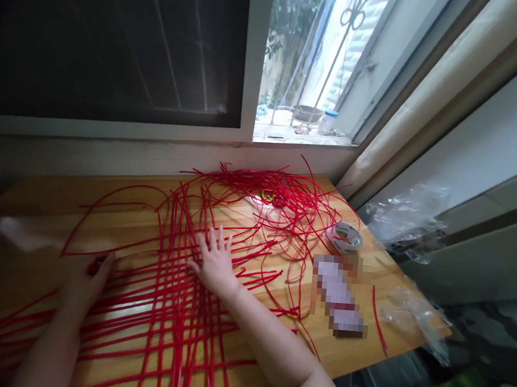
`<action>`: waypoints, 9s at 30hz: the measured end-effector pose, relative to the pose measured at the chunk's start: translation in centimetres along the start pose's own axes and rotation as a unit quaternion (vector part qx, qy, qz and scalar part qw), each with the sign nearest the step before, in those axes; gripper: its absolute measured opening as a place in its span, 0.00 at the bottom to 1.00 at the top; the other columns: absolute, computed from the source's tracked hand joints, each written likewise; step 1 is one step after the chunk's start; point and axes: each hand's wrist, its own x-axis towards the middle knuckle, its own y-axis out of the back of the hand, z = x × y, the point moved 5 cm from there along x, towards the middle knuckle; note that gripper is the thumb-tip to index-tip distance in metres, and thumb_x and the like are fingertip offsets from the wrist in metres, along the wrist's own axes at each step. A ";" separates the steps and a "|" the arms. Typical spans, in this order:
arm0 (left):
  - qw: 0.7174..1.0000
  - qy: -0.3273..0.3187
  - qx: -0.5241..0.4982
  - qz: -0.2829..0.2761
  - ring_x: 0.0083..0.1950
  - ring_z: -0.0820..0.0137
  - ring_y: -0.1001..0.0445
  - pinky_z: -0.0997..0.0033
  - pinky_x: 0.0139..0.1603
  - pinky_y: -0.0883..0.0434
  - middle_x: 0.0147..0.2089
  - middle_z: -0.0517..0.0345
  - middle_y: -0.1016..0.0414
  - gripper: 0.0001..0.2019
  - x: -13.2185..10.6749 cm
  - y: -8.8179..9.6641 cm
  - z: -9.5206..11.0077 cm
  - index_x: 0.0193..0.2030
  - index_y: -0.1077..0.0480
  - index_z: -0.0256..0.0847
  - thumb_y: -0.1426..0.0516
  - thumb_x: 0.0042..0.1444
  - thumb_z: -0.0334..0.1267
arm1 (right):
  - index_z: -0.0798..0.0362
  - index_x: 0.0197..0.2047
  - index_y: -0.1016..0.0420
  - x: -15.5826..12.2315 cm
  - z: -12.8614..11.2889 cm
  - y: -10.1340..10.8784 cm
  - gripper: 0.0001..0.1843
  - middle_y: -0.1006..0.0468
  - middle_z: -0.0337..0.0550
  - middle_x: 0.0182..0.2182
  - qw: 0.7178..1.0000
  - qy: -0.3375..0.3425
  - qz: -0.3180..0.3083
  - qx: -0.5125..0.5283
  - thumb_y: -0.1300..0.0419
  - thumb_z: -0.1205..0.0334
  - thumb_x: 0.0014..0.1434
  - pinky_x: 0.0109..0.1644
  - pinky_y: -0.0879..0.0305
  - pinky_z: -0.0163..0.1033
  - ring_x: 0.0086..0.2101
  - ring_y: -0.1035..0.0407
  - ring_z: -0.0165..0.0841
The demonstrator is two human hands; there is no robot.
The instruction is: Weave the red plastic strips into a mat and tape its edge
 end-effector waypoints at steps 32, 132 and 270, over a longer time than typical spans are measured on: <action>0.987 -0.133 0.088 -0.025 0.48 0.57 0.35 0.58 0.50 0.37 0.44 0.43 0.33 0.15 1.8 -1.7 12.0 0.44 0.33 0.33 0.52 0.53 0.38 | 0.54 0.63 0.49 1.8 2.3 -2.1 0.36 0.54 0.53 0.63 1.000 -0.010 0.019 -0.001 0.53 0.41 0.57 0.62 0.62 0.56 0.62 0.65 0.45; 0.972 -0.183 0.082 -0.122 0.56 0.52 0.42 0.51 0.55 0.45 0.54 0.45 0.39 0.36 -1.8 -7.7 13.1 0.56 0.39 0.43 0.44 0.42 0.61 | 0.51 0.52 0.36 3.4 3.3 -0.7 0.25 0.34 0.50 0.46 0.993 0.083 0.086 -0.004 0.44 0.47 0.54 0.53 0.44 0.49 0.49 0.43 0.41; 0.970 -0.047 -0.062 -0.229 0.43 0.59 0.30 0.66 0.39 0.36 0.41 0.42 0.30 0.12 -0.2 -13.9 21.1 0.36 0.33 0.34 0.40 0.43 0.35 | 0.52 0.23 0.42 4.8 10.4 -2.2 0.20 0.38 0.31 0.14 0.634 -0.220 0.210 0.711 0.50 0.44 0.53 0.14 0.53 0.28 0.12 0.48 0.21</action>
